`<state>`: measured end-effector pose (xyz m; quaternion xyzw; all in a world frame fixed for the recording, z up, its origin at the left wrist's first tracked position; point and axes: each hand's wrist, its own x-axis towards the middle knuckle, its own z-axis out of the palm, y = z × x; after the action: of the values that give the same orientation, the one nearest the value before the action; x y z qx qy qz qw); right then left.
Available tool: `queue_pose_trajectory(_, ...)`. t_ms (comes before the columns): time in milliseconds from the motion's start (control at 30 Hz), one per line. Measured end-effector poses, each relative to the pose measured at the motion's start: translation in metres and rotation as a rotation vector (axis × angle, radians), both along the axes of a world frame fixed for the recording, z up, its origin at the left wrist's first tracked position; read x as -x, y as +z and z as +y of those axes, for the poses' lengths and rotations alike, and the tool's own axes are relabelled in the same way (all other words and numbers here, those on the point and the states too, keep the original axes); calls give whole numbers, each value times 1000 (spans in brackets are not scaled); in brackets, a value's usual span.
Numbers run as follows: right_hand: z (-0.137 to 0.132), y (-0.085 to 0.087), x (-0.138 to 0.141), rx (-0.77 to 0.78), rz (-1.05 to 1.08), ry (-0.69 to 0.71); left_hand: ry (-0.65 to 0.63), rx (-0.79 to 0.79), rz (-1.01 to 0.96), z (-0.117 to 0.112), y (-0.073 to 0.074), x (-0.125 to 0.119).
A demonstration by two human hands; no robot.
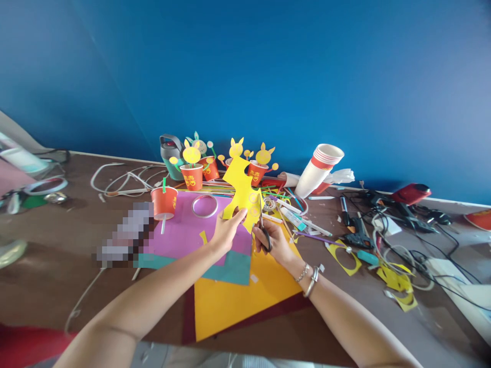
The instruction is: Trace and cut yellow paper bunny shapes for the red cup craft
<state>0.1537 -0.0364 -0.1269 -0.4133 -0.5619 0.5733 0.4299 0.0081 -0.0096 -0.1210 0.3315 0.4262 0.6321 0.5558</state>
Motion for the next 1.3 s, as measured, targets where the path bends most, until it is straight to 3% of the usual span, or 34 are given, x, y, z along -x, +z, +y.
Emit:
queue_pose_trajectory(233,1,0,-3,-7,-11,1,-103,6,47,1,-6,0)
queue_pose_trajectory(467,1,1,1,31,17,-54,-92,31,27,2,-5,0)
queue_pose_trajectory(667,2,0,0,-37,83,-74,-142,86,59,1,-5,0)
queue_pose_trajectory(933,3,0,-3,-37,60,-79,-136,106,14,5,-9,3)
queue_pose_trajectory(1300,3,2,-1,37,60,-36,-29,67,3,-2,4,1)
